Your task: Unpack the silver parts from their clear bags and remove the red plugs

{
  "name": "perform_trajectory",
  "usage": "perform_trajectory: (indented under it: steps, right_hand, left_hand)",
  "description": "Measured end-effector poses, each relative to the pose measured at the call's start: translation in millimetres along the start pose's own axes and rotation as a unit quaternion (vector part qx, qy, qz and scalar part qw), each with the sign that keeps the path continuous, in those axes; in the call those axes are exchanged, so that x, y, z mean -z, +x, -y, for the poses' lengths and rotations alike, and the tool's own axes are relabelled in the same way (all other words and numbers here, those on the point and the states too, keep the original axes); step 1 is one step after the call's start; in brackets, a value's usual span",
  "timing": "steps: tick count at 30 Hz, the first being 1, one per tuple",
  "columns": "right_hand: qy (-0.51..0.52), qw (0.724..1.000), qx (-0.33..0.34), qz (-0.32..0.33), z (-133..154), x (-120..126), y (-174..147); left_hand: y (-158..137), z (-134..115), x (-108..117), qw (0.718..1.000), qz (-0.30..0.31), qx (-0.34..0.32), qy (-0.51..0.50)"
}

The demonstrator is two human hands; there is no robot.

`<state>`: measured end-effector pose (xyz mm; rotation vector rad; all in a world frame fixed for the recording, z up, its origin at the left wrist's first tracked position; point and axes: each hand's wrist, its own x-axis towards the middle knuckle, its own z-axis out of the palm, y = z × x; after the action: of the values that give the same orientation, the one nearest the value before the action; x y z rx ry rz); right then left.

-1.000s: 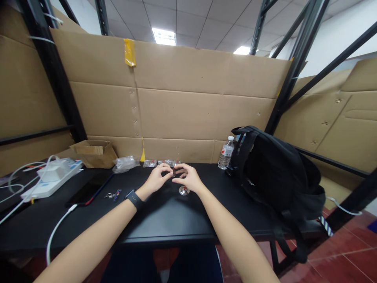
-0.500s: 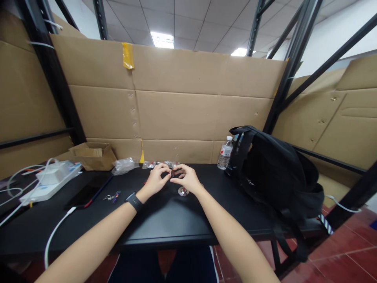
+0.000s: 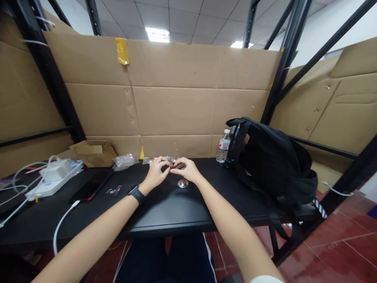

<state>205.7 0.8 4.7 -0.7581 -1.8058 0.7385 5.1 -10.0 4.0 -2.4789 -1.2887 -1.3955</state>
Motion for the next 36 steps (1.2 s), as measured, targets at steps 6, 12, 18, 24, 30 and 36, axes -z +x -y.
perform_trajectory:
  steps: [6, 12, 18, 24, 30, 36]
  right_hand:
    - [-0.127, 0.991, 0.024, 0.029, 0.7, 11.1, 2.3]
    - [-0.104, 0.993, 0.003, 0.052, 4.7, 2.5, 1.0]
    - [-0.139, 0.989, -0.021, 0.039, -3.3, 2.1, 1.7]
    - [-0.193, 0.978, -0.044, 0.060, -10.3, 3.9, 1.3]
    - [-0.179, 0.980, -0.018, 0.082, 0.2, 0.2, 0.4]
    - [-0.274, 0.938, -0.018, 0.210, 5.2, 21.7, -4.2]
  left_hand:
    - [-0.4, -2.2, 1.9, 1.000, -0.005, -0.015, -0.015]
    - [-0.1, -0.6, 1.5, 1.000, 0.006, -0.022, -0.012]
    - [1.7, 2.0, 5.8, 1.000, 0.013, 0.006, -0.021]
    - [-1.3, 8.1, 9.3, 0.994, 0.110, -0.004, -0.025]
    - [-5.2, 12.0, -2.9, 0.987, 0.153, -0.042, 0.009]
    - [-4.1, 14.6, 3.2, 0.984, 0.161, -0.044, 0.061]
